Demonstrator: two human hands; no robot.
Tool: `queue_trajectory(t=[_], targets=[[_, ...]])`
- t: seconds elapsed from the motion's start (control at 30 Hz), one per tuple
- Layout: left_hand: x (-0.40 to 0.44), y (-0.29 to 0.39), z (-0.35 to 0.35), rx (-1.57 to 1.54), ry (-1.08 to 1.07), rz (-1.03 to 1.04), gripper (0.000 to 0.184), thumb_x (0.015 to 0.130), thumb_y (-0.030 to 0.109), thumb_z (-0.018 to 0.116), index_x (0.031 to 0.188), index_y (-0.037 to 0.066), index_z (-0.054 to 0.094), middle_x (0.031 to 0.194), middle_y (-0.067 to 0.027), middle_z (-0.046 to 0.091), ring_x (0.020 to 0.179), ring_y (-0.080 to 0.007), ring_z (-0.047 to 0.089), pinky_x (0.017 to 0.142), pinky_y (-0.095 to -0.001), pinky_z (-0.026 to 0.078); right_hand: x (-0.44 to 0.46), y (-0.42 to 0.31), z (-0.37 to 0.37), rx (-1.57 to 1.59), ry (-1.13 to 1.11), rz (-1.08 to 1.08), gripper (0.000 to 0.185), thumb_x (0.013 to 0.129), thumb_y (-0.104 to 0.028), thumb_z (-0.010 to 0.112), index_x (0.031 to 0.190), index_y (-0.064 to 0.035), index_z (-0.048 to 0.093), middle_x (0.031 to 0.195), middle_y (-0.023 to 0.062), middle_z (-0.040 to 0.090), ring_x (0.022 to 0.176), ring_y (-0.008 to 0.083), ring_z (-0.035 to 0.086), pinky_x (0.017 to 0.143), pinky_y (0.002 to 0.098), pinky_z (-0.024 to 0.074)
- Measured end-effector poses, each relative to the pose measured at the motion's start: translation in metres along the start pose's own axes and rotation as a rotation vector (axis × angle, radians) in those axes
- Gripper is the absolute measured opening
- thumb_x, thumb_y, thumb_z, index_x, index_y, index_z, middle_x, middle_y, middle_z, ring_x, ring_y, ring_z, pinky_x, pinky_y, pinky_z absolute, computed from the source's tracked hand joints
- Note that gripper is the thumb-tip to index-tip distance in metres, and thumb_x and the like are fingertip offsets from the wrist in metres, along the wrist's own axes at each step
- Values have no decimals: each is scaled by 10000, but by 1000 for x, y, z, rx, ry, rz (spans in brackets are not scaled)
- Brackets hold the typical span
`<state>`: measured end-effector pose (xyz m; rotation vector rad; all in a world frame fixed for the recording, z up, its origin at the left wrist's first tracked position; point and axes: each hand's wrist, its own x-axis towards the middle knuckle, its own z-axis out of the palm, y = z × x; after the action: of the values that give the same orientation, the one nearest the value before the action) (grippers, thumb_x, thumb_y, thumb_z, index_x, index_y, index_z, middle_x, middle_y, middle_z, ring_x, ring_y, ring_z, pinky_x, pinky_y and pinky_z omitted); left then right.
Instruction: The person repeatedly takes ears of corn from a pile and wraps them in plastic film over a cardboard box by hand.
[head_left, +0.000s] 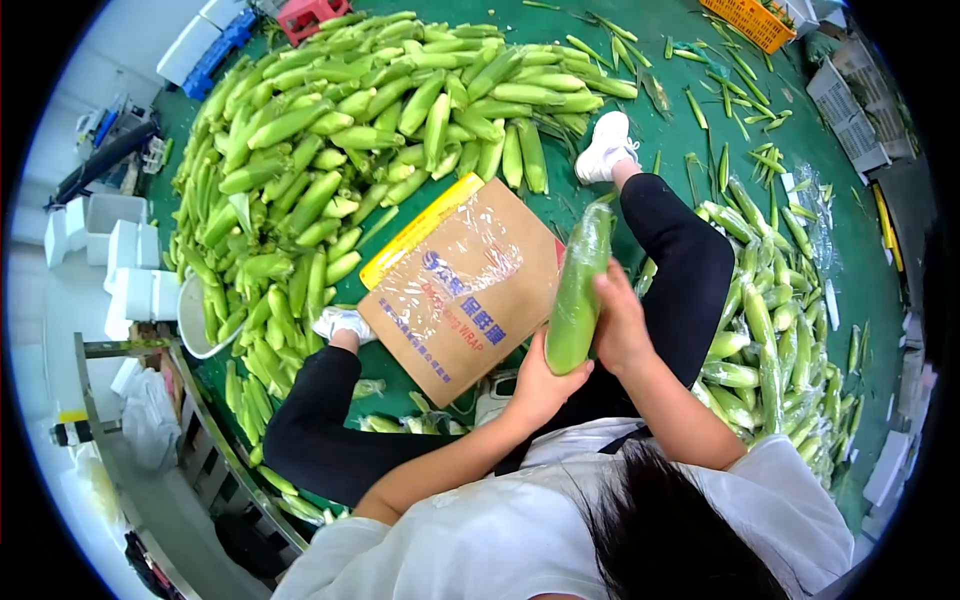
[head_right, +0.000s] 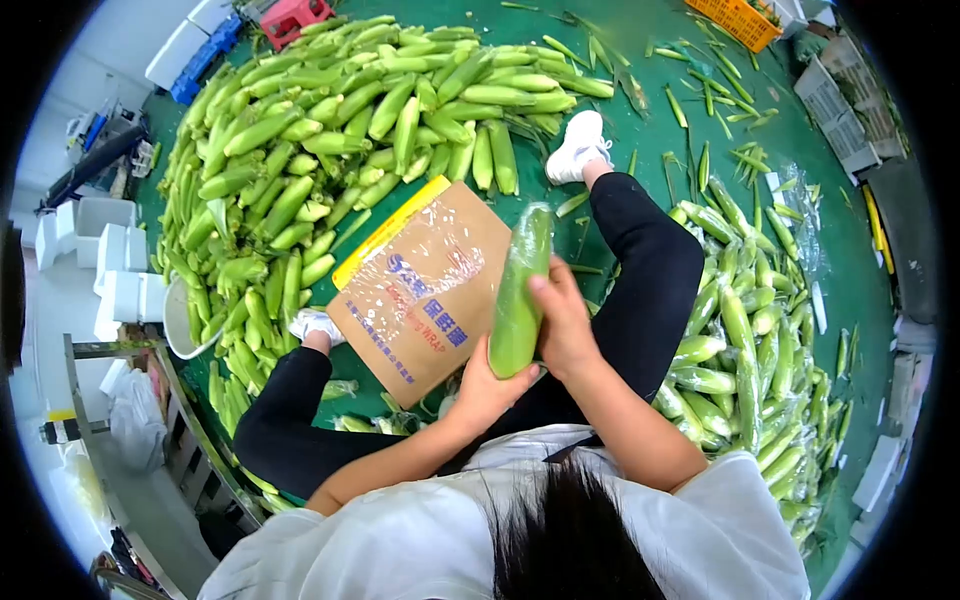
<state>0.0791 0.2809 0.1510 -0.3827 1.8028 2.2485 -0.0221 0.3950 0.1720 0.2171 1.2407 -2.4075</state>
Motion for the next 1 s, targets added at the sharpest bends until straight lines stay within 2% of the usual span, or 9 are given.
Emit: queue_trajectory(t=[0.1,0.23,0.3,0.4,0.5,0.7,0.8,0.87,1.0], targets=[[-21,19,2,-491,-284,-318,625,864,318,780,1309,55,428,784,-45,524,455,-82,421,376,-215,328,15,-34,-11,226,-141,-121,974,913,-547,648,1596,-136,89,1595,196,304,1445,355,360,1154,518,333],[-11,22,12,-765,-810,-600,723,877,413,742,1413,80,391,876,-52,531,450,-25,373,358,-171,250,4,-60,-30,320,-283,-88,522,894,-317,677,1330,-87,508,801,15,495,717,160,542,692,389,552],[9,-10,46,-96,-529,193,682,872,327,741,1410,75,406,938,-84,550,566,-157,521,443,-302,413,-26,-95,-41,93,45,-189,300,890,-243,674,1117,-101,539,748,-5,485,686,142,531,663,354,516],[15,3,85,589,-368,458,650,871,142,658,1461,96,390,955,-132,542,813,-342,632,661,-454,547,-96,-129,-105,-157,602,-213,364,908,-231,689,1217,-101,548,799,-27,503,715,103,518,725,308,483],[1,7,103,872,-886,750,732,881,33,486,1563,236,316,890,-140,469,876,-313,638,665,-420,544,-195,-166,-164,-232,837,-66,455,947,-307,612,1327,-59,588,907,-43,570,828,75,543,660,235,454],[115,-38,-60,658,68,294,454,853,192,650,1276,36,594,1140,-165,633,1024,-353,611,896,-485,487,-384,-92,-289,-830,909,508,326,825,-188,725,1104,-27,678,1008,88,694,895,227,639,784,348,519],[150,-71,-144,1297,475,336,578,844,192,652,1370,3,506,1404,-227,508,1315,-394,467,1100,-578,329,-244,-130,-315,-1333,1077,329,394,976,-182,623,1317,11,589,1191,134,665,1049,202,628,904,297,496],[133,-95,-141,1328,170,270,626,812,188,664,1385,3,491,1470,-225,444,1392,-387,378,1143,-581,259,-22,-156,-177,-1077,751,-384,422,1012,-145,572,1395,20,510,1212,107,638,1010,188,652,904,314,520],[107,-133,-113,1082,-525,515,638,786,107,652,1407,101,501,1487,-203,440,1381,-355,426,1121,-533,345,306,-48,-108,-1204,40,19,616,920,-297,650,1437,-6,485,1181,177,670,1016,242,665,904,325,511]])
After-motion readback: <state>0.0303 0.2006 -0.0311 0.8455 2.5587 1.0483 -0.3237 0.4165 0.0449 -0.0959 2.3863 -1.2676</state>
